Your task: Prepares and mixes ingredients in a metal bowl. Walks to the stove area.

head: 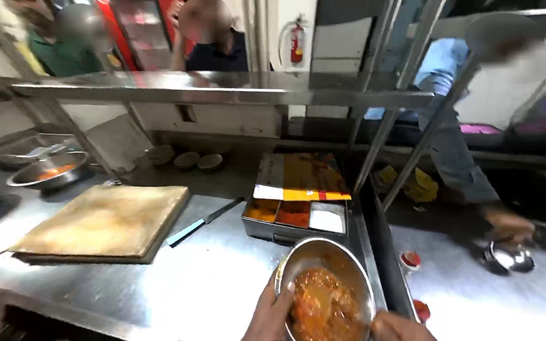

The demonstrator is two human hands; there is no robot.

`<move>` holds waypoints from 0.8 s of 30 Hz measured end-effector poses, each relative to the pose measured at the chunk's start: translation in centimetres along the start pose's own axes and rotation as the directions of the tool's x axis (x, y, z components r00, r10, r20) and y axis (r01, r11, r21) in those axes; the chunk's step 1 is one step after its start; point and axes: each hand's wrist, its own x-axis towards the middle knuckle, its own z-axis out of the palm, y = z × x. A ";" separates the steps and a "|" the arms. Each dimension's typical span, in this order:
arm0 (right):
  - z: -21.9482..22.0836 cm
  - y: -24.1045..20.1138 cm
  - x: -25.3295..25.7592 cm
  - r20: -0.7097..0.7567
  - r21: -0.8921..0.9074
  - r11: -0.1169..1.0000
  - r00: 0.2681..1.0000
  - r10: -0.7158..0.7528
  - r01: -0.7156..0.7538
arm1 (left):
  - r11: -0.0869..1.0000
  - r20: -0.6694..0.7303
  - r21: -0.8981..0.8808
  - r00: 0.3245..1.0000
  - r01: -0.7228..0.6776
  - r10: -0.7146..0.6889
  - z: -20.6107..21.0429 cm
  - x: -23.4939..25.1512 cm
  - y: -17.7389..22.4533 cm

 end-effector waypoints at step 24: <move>-0.4 16.4 -35.6 -0.440 0.439 0.716 0.565 0.698 -0.543 | 0.955 0.763 0.169 0.645 -0.242 0.029 34.3 -10.7 -3.3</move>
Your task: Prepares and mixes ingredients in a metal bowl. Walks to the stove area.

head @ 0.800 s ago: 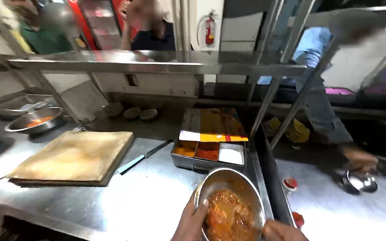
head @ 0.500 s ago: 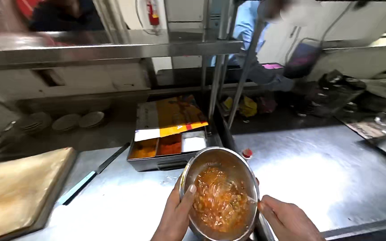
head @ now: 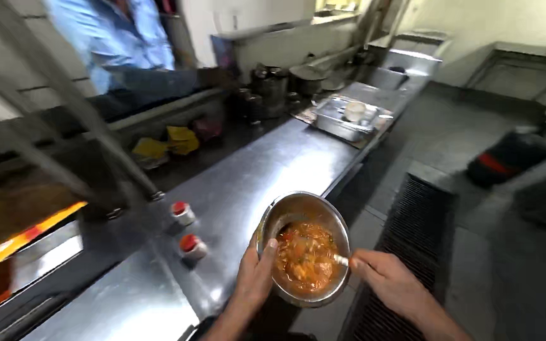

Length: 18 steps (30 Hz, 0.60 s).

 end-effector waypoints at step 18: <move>-8.4 26.1 -0.6 -0.118 0.330 0.834 0.857 0.501 -0.442 | 0.989 0.649 0.143 0.757 -0.028 -0.072 33.5 16.8 -2.4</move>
